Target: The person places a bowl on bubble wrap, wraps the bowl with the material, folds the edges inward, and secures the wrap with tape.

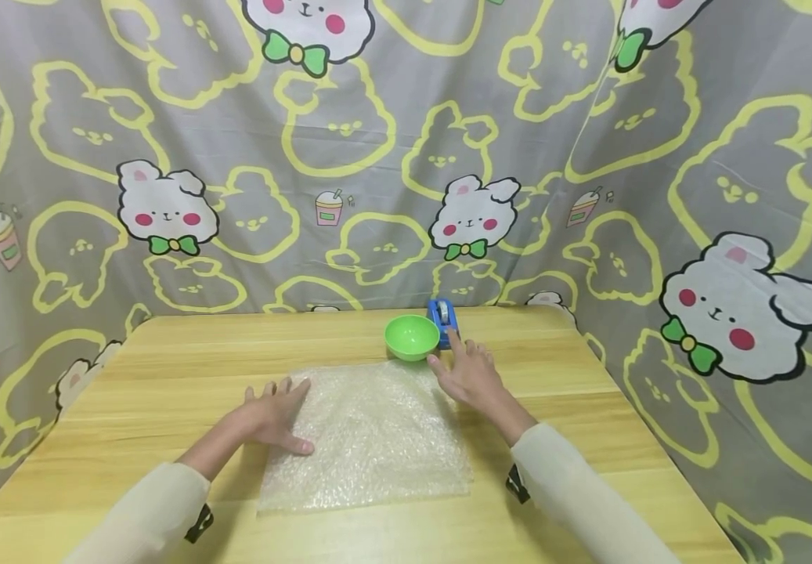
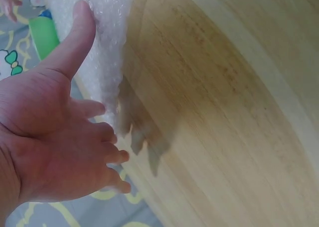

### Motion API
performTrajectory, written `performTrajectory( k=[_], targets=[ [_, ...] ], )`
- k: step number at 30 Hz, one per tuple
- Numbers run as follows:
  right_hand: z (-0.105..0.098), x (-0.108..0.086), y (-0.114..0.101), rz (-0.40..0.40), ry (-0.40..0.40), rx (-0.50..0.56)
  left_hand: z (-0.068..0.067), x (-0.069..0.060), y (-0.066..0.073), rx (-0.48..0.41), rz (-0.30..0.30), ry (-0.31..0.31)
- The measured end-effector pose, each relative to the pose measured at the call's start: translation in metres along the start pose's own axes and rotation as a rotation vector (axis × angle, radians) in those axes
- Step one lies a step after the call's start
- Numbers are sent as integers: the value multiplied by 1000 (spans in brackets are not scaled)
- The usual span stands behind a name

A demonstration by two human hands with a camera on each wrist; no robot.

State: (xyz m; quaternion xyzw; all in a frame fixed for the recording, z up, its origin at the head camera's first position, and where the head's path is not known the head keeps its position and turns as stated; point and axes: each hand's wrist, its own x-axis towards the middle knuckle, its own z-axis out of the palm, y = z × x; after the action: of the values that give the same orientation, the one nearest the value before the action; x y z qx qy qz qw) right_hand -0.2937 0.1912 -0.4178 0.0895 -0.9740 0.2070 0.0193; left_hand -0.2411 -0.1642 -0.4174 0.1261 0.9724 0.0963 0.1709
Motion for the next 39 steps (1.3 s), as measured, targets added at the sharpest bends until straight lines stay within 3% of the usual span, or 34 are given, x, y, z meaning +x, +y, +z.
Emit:
performTrajectory(
  k=[6,12,19,26,33,39],
  targets=[
    [0,1,1,6,-6,0,5,12,-4,-28,11,27],
    [-3,0,0,12,-11,0,-6,4,4,-55,14,3],
    [-5,0,-1,21,-12,8,-2,5,4,-21,-8,-43],
    [-7,3,-3,30,-22,41,3,6,-1,-77,12,-34],
    [-12,17,-9,72,-41,76,5,6,-3,-109,25,-32],
    [-16,37,-17,76,12,116,6,6,-4,-123,32,-28]
  ],
)
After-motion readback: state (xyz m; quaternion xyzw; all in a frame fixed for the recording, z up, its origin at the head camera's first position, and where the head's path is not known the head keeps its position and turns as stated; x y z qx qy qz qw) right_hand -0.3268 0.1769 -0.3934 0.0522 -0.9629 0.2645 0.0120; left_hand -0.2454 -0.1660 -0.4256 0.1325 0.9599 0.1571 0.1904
